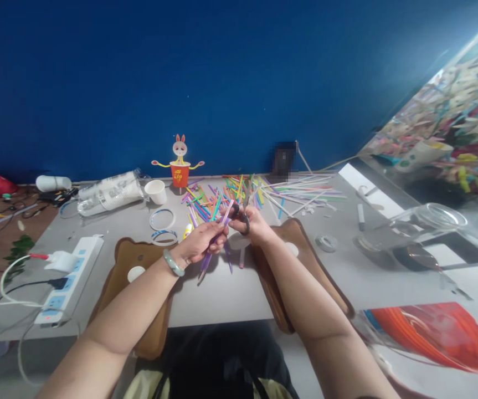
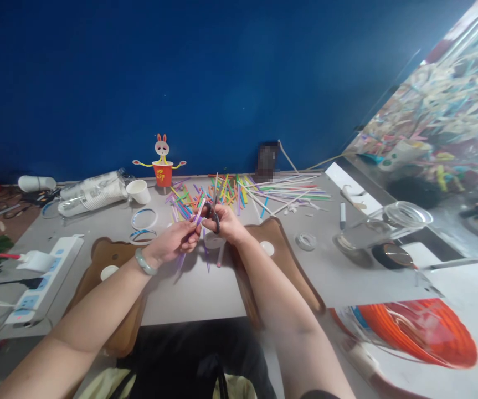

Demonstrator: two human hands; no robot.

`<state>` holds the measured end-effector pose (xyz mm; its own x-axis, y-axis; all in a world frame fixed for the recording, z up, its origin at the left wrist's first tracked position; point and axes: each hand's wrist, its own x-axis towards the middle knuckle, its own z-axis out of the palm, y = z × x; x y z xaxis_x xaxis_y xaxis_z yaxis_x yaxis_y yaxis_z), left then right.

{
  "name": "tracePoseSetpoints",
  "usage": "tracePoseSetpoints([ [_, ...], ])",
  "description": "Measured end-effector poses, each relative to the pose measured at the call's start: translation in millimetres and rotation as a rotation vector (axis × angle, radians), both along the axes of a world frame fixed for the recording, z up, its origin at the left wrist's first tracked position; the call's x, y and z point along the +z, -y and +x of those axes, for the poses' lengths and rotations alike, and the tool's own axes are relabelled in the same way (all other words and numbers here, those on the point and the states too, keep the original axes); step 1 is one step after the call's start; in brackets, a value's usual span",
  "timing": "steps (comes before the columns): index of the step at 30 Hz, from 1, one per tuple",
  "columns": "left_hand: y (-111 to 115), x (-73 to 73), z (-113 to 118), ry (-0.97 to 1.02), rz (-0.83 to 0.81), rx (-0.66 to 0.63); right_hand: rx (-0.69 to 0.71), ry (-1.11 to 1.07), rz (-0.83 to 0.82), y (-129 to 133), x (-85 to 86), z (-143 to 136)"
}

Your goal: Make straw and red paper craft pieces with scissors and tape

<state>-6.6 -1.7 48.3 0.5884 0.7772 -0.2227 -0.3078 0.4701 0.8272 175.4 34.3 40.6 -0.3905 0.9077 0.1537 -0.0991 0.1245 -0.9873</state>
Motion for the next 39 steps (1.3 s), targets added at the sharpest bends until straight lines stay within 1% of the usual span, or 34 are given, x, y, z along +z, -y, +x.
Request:
tracePoseSetpoints([
  [4, -0.9, -3.4, 0.1, 0.008, -0.011, 0.007, -0.010, 0.015, 0.026, 0.6, 0.7, -0.4],
  [9, -0.3, -2.8, 0.5, 0.045, -0.034, -0.016, 0.026, 0.046, 0.051, 0.9, -0.8, -0.5],
  [15, -2.9, -0.1, 0.0, 0.113, -0.125, -0.042, 0.050, 0.025, 0.061, -1.0, -2.3, -0.5],
  [20, -5.0, 0.7, -0.3, 0.091, -0.203, -0.058, 0.023, 0.047, 0.060, 1.1, 1.8, -1.3],
  [27, -4.3, -6.4, 2.8, -0.005, -0.096, 0.027, 0.008, 0.120, 0.061, 4.4, 9.2, 1.0],
  [32, -3.6, -7.7, 4.2, -0.062, -0.028, 0.094, 0.007, 0.175, 0.080, 5.6, 15.1, 1.0],
  [39, -5.3, -10.5, 3.5, -0.081, 0.023, 0.114, -0.007, 0.199, 0.143, 8.5, 19.5, -1.8],
])
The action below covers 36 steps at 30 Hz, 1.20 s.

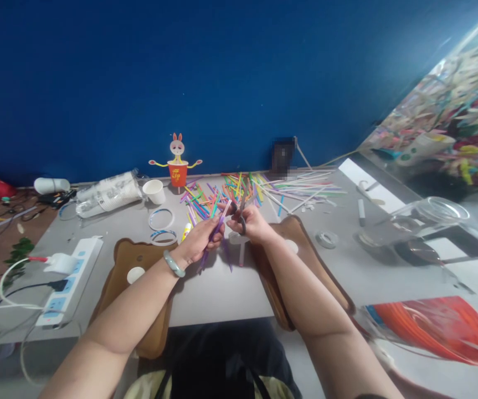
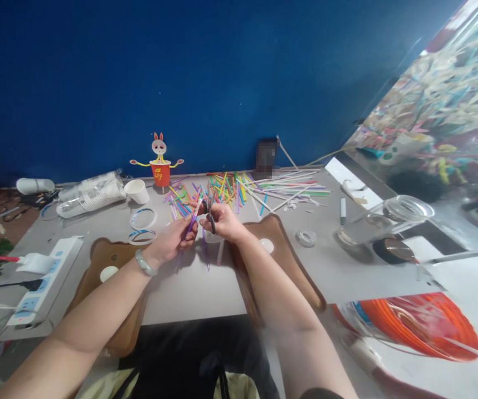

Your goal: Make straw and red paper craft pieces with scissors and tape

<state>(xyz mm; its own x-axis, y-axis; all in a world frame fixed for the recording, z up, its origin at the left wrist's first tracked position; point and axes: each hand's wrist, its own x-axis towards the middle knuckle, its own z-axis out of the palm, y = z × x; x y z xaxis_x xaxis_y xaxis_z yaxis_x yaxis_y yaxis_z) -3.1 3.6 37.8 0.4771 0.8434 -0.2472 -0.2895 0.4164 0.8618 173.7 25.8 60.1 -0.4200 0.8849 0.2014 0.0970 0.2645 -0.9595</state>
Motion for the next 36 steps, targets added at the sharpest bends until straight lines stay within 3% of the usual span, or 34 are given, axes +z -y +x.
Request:
tracePoseSetpoints([
  [15, 3.3, 5.9, 1.9, -0.011, 0.074, 0.037, 0.035, -0.015, 0.005, -3.6, -4.7, 3.4],
  [22, 6.8, 7.8, 6.4, -0.012, 0.131, 0.137, 0.016, -0.026, 0.022, -2.0, -3.5, 1.8],
  [30, 7.8, -7.3, 6.8, -0.127, 0.391, 0.235, -0.078, -0.107, 0.070, -4.9, -5.5, -4.2],
  [36, 8.1, -11.8, 7.4, -0.145, 0.470, 0.229, -0.105, -0.136, 0.042, -5.5, -4.0, -2.6],
])
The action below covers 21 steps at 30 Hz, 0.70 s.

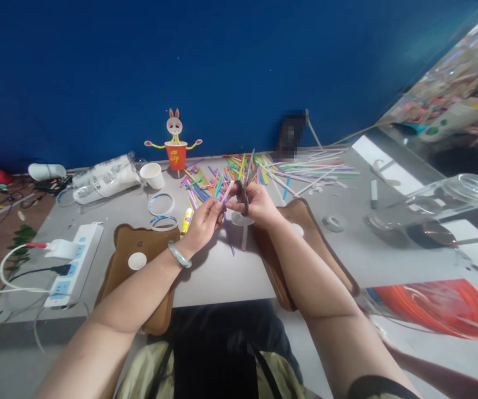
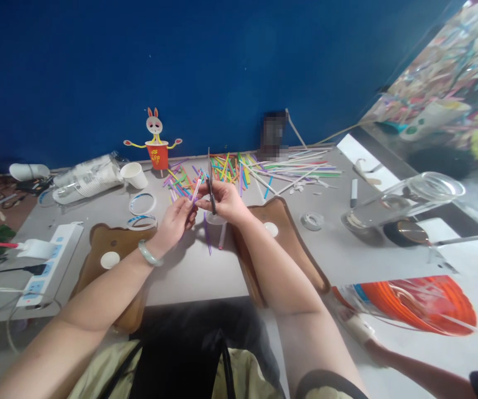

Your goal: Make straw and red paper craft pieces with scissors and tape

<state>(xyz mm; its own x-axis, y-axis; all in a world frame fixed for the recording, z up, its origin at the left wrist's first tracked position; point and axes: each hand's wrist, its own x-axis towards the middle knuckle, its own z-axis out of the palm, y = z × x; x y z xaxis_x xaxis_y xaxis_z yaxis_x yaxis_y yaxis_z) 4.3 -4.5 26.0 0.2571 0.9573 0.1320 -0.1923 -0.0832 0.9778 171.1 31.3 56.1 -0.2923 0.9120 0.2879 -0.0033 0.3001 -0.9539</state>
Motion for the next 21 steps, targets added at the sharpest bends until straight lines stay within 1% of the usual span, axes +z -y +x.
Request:
tracePoseSetpoints([
  [4, 1.1, 2.0, 0.7, -0.020, 0.029, 0.001, -0.002, -0.035, -0.021, 0.3, -0.4, -0.3],
  [9, 0.9, -0.4, -1.4, -0.048, 0.021, -0.021, 0.010, -0.089, -0.028, 0.3, -2.4, -1.4],
  [13, 0.2, 0.1, -3.9, -0.065, -0.020, -0.058, 0.010, -0.077, -0.059, -0.3, -1.8, -0.3],
  [16, -1.0, 4.3, -4.8, -0.052, -0.067, -0.083, 0.022, -0.081, -0.100, -2.1, -2.5, 1.2],
  [21, -3.7, 10.5, -5.9, -0.053, -0.156, -0.119, 0.069, -0.129, -0.170, -6.6, -8.6, 2.8],
])
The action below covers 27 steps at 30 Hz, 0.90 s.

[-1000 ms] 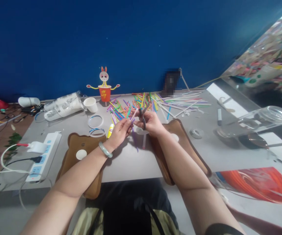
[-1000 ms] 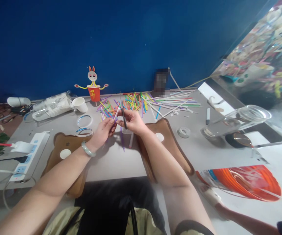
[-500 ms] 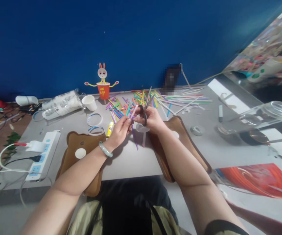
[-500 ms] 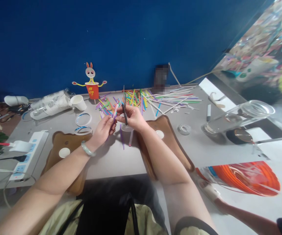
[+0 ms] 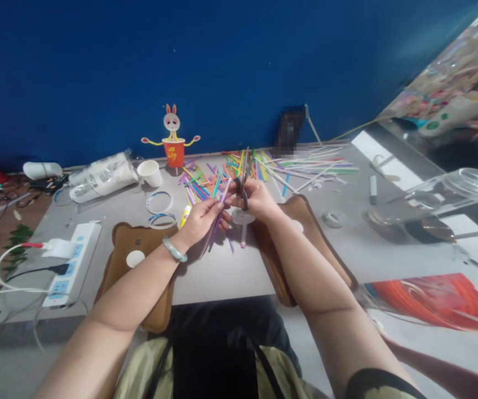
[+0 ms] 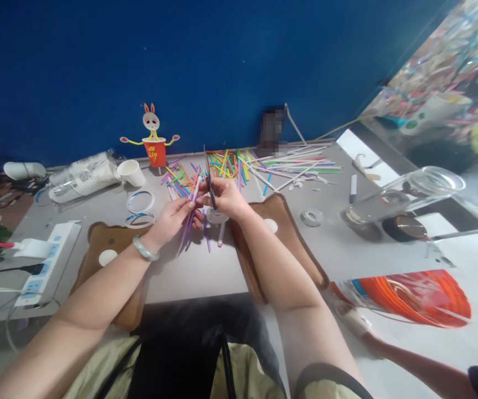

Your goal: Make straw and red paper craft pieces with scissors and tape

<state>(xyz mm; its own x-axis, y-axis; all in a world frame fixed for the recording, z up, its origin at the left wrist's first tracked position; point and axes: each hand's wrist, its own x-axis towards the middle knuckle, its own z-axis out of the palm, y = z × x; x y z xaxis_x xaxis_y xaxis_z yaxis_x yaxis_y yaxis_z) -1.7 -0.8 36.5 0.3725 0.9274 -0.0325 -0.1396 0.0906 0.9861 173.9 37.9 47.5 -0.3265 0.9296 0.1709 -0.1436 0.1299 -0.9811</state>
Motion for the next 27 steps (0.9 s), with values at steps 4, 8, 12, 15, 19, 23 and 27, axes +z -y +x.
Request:
tracePoseSetpoints([
  [4, -1.0, 0.4, -1.0, -0.003, -0.038, -0.001, 0.005, 0.011, 0.007, -2.2, -3.7, 0.5],
  [8, -1.9, -2.5, -0.8, 0.003, -0.046, 0.002, -0.017, 0.030, 0.022, -3.2, -4.1, 0.3],
  [12, -2.3, -5.7, 0.0, 0.018, -0.041, 0.027, -0.043, 0.071, 0.027, -3.0, -3.0, -0.6],
  [15, -1.9, -6.2, 0.7, 0.016, -0.029, 0.032, -0.054, 0.078, 0.028, -2.4, -2.5, -1.5],
  [19, -0.8, -4.8, 1.3, 0.011, -0.013, 0.027, -0.052, 0.068, 0.010, -1.7, -2.1, -2.4],
  [23, 0.0, -2.8, 0.7, 0.008, -0.020, 0.027, -0.039, 0.059, 0.000, -1.2, -1.7, -2.0],
  [27, -0.2, -1.0, -0.6, -0.005, -0.011, 0.018, -0.032, 0.065, -0.003, -0.8, -1.6, -1.6],
])
